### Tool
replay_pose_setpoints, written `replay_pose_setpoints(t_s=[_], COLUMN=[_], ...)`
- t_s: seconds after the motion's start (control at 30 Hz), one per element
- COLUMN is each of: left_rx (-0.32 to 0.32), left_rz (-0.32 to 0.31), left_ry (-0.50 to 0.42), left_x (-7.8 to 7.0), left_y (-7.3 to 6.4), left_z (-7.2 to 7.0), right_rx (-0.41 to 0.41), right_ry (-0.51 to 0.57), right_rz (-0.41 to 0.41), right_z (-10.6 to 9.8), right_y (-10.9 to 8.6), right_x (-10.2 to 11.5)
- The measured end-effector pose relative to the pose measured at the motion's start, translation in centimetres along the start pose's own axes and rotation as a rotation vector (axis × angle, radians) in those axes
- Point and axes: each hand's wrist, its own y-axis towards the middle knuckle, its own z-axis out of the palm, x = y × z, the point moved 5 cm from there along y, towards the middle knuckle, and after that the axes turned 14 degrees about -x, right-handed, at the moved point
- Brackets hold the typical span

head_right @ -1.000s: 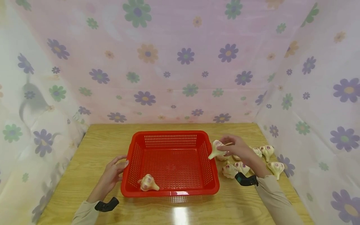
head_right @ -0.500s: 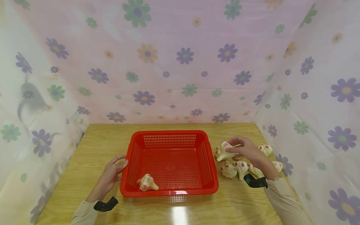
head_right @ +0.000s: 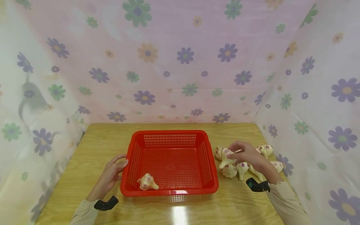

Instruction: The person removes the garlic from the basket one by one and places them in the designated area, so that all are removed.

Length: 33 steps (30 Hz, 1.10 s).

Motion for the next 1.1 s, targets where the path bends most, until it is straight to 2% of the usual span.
replay_pose_setpoints(t_s=[0.27,0.47,0.67,0.9,1.1], left_rx=[-0.01,0.0,0.001,0.004,0.003], left_rz=[-0.011,-0.007,-0.008,-0.006,-0.004], left_ry=[0.015,0.014,0.021,0.012,0.015], left_x=[0.0,0.0,-0.1,0.0,0.0], left_y=[0.0,0.0,-0.1,-0.1,-0.1], left_z=[0.0,0.0,0.1,0.1,0.1], right_rx=[0.044,0.051,0.098,0.122,0.151], right_ry=[-0.038,-0.033,-0.002,-0.039,-0.022], right_rz=[0.022,0.045,0.047,0.038,0.038], right_z=[0.3,0.9,1.5,2.0,2.4], right_y=[-0.6,-1.0,-1.3,-1.6,-1.9], right_x=[-1.4,-2.8,-4.2,-4.8,-5.3])
